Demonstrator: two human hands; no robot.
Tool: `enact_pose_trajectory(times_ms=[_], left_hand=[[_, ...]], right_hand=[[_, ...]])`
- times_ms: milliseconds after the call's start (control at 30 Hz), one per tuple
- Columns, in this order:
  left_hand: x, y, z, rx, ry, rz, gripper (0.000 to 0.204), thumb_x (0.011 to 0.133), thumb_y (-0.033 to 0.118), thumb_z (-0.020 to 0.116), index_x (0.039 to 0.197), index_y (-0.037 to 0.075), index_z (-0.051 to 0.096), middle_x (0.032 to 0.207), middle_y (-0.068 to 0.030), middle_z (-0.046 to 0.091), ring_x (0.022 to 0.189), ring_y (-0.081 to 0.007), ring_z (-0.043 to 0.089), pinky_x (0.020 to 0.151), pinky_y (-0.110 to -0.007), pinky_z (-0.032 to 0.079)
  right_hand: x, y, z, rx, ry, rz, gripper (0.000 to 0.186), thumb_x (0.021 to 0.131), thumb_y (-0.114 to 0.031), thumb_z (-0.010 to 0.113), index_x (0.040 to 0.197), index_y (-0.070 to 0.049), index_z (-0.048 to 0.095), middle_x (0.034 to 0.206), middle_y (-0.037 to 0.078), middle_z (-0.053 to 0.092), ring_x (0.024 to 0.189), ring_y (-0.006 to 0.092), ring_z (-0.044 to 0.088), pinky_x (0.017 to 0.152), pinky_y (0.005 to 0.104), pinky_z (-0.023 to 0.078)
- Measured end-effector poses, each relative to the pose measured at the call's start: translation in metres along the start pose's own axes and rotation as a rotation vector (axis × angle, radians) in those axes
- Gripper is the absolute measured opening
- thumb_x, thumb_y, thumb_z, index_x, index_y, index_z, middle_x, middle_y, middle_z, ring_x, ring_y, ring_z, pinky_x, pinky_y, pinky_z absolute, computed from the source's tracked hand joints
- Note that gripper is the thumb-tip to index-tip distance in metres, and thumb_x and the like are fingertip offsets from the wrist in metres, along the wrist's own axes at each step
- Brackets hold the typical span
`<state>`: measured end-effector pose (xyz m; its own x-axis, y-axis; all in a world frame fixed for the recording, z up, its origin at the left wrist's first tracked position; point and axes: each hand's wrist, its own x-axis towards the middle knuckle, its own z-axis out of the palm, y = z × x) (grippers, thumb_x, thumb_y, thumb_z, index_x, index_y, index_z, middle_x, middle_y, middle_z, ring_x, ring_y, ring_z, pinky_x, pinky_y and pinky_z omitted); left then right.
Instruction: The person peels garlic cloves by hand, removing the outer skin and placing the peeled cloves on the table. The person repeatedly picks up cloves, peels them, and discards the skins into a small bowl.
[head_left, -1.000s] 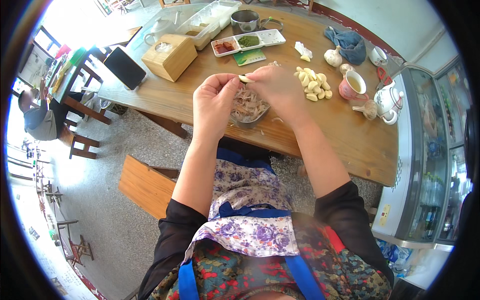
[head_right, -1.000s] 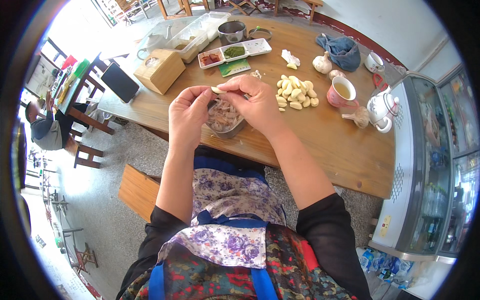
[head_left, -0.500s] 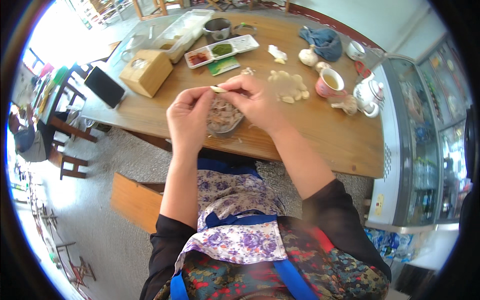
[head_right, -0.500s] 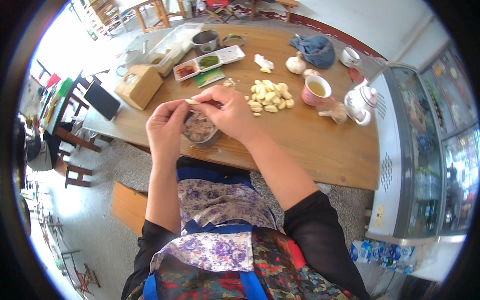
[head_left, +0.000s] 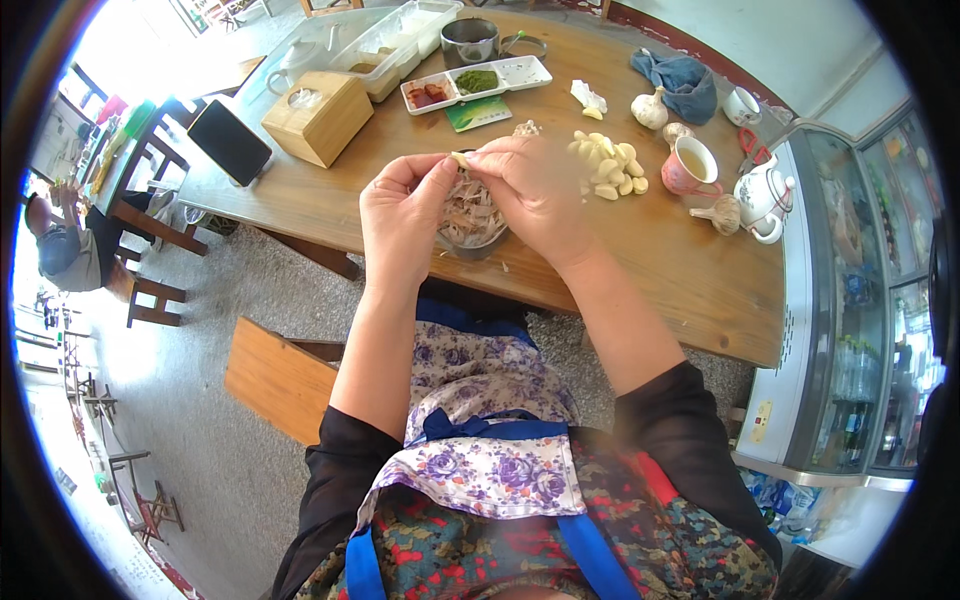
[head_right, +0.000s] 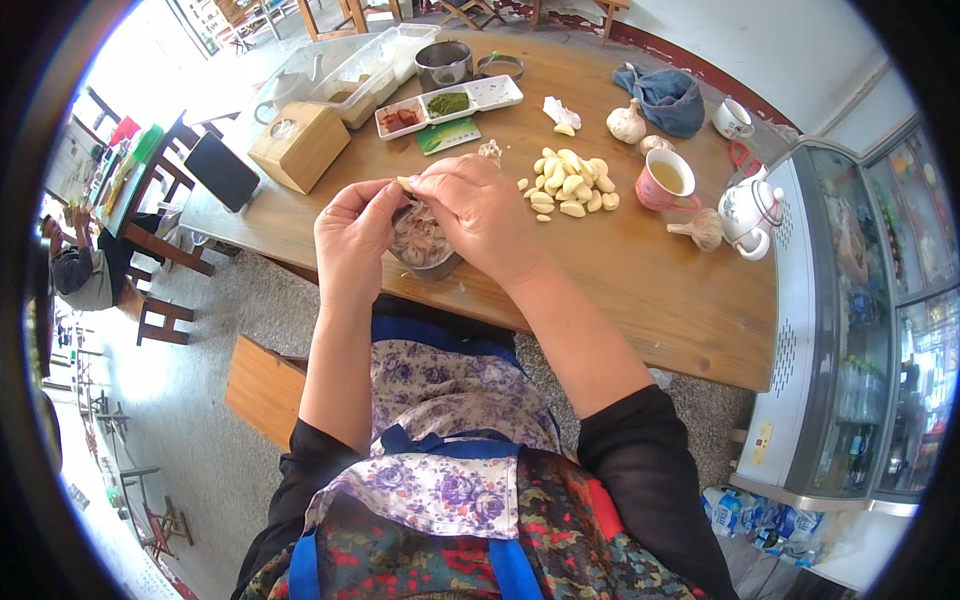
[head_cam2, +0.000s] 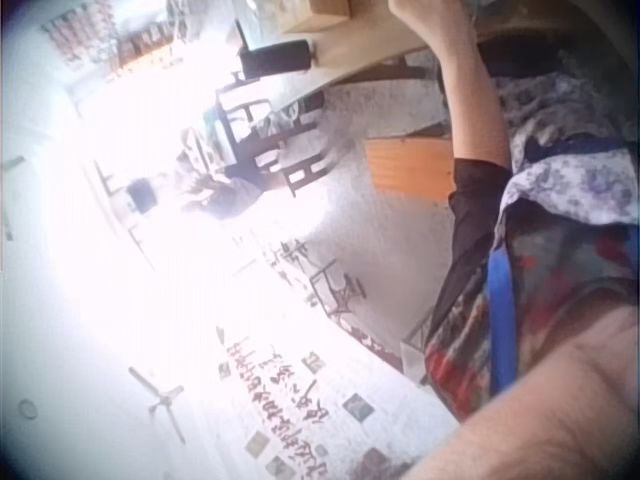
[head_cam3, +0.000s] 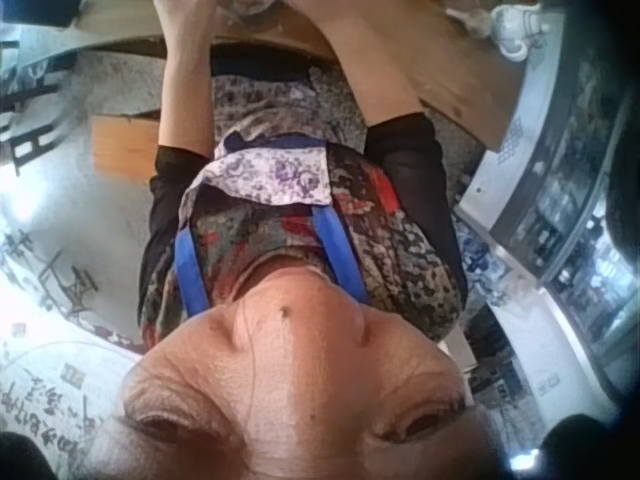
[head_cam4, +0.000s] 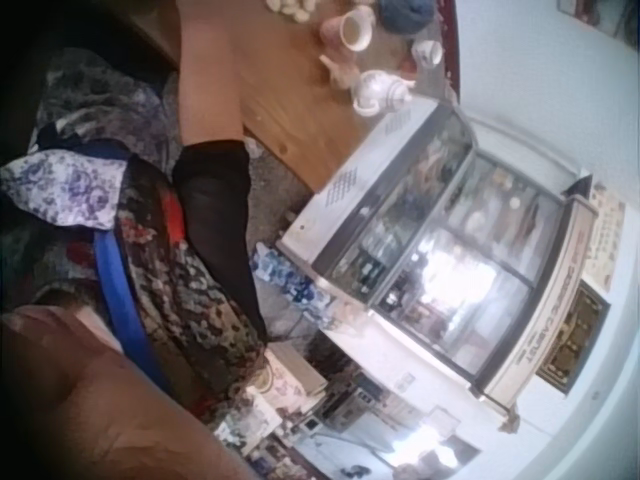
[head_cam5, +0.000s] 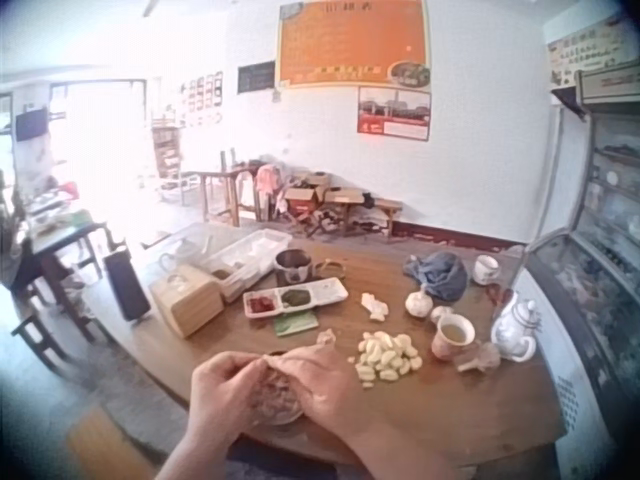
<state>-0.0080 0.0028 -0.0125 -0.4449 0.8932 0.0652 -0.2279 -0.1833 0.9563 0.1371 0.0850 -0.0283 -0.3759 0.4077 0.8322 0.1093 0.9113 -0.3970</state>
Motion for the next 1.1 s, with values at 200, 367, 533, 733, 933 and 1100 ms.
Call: enact_pose_trajectory(times_ms=[200, 367, 533, 733, 933, 1100], left_hand=[[0.003, -0.007, 0.0, -0.032, -0.004, 0.032, 0.013, 0.096, 0.008, 0.069, 0.103, -0.004, 0.071, 0.088, -0.0033, 0.071, 0.072, -0.0032, 0.059, 0.061, -0.018, 0.046], [0.001, -0.006, 0.0, 0.026, 0.003, 0.008, 0.015, 0.097, 0.009, 0.067, 0.106, -0.003, 0.071, 0.09, -0.0041, 0.071, 0.062, -0.0006, 0.047, 0.052, -0.017, 0.036], [-0.004, 0.001, 0.002, -0.007, -0.028, 0.023, 0.017, 0.097, 0.007, 0.067, 0.108, -0.004, 0.071, 0.091, -0.0047, 0.073, 0.072, -0.0014, 0.057, 0.059, -0.016, 0.044], [-0.001, 0.003, 0.002, 0.046, -0.005, -0.014, 0.017, 0.096, 0.008, 0.067, 0.105, -0.006, 0.072, 0.091, -0.0057, 0.073, 0.074, -0.0037, 0.06, 0.062, -0.017, 0.047], [0.0, 0.005, 0.004, 0.067, 0.002, -0.031, 0.014, 0.096, 0.007, 0.067, 0.099, -0.005, 0.071, 0.088, -0.0056, 0.072, 0.076, -0.0059, 0.063, 0.066, -0.02, 0.051], [0.001, 0.0, 0.002, 0.04, -0.015, -0.01, 0.012, 0.095, 0.006, 0.066, 0.099, -0.005, 0.07, 0.089, -0.0056, 0.071, 0.079, -0.0066, 0.064, 0.071, -0.021, 0.052]], right_hand=[[-0.001, -0.001, 0.003, 0.045, 0.029, 0.045, 0.017, 0.082, -0.002, 0.077, 0.098, -0.007, 0.074, 0.096, 0.008, 0.073, 0.089, 0.0267, 0.068, 0.078, 0.0369, 0.056], [0.001, -0.003, 0.003, 0.057, 0.044, 0.077, 0.016, 0.081, -0.002, 0.078, 0.096, -0.006, 0.075, 0.095, 0.009, 0.073, 0.088, 0.0266, 0.068, 0.078, 0.0368, 0.056], [0.002, -0.003, 0.002, 0.032, 0.076, 0.056, 0.016, 0.081, -0.001, 0.077, 0.096, -0.006, 0.075, 0.094, 0.009, 0.073, 0.086, 0.0264, 0.068, 0.076, 0.0368, 0.056], [0.004, -0.006, 0.0, -0.005, 0.069, 0.027, 0.017, 0.081, -0.001, 0.077, 0.096, -0.006, 0.075, 0.093, 0.008, 0.073, 0.086, 0.0262, 0.068, 0.075, 0.0369, 0.056], [0.003, -0.005, 0.0, 0.006, 0.06, 0.039, 0.016, 0.082, -0.001, 0.076, 0.097, -0.006, 0.074, 0.094, 0.009, 0.073, 0.086, 0.0269, 0.069, 0.075, 0.0364, 0.056], [0.001, -0.01, 0.0, 0.047, 0.034, 0.273, 0.014, 0.086, -0.001, 0.075, 0.1, -0.004, 0.075, 0.096, 0.009, 0.075, 0.086, 0.0198, 0.071, 0.076, 0.0312, 0.057]])
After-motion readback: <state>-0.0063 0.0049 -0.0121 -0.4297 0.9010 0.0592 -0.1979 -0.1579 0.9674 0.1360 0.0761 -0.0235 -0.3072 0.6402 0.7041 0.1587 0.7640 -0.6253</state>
